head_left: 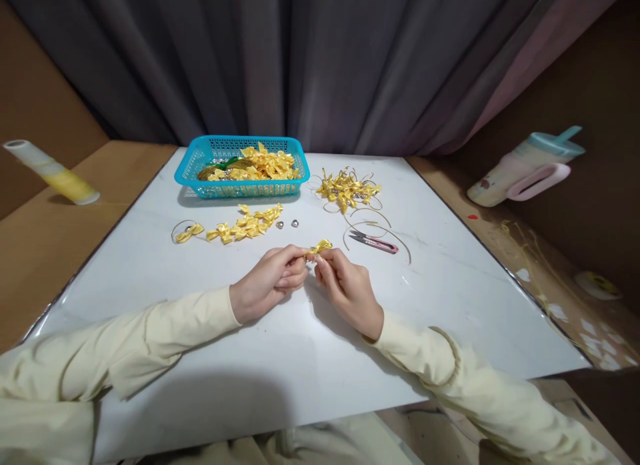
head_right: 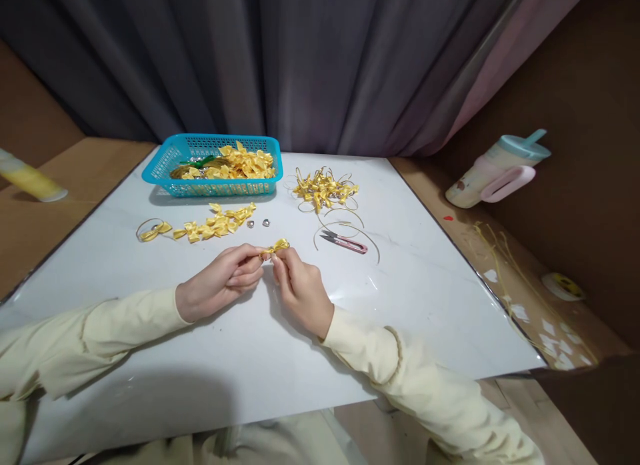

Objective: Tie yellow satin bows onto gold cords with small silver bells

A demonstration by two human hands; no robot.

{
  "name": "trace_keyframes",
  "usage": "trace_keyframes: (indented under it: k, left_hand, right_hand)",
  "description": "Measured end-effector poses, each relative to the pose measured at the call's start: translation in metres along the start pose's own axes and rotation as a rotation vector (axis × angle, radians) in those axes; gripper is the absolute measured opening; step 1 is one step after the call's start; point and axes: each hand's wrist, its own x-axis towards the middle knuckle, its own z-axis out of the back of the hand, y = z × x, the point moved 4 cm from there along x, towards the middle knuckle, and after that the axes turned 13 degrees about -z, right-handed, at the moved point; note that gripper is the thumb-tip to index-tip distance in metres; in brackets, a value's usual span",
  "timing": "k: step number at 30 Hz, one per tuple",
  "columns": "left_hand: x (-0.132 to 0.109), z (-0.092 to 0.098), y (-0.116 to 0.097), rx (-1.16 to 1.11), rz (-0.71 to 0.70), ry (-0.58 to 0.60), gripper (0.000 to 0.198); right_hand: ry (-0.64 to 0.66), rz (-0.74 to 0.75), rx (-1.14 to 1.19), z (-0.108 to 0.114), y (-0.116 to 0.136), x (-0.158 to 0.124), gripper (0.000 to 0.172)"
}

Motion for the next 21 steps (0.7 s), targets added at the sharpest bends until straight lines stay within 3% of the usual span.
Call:
trace_keyframes:
  k: [8, 13, 21]
  left_hand:
    - [-0.001, -0.001, -0.009, 0.245, -0.177, 0.045, 0.024]
    - [0.001, 0.002, -0.012, 0.357, -0.237, 0.057, 0.022]
    - [-0.001, 0.001, -0.011, 0.456, -0.247, 0.097, 0.024]
  right_hand:
    - [0.061, -0.043, 0.125, 0.003, -0.003, 0.003, 0.016]
    - [0.096, 0.025, 0.071, 0.007, -0.003, 0.004, 0.016]
    - [0.034, 0.094, -0.022, 0.008, -0.001, 0.004, 0.017]
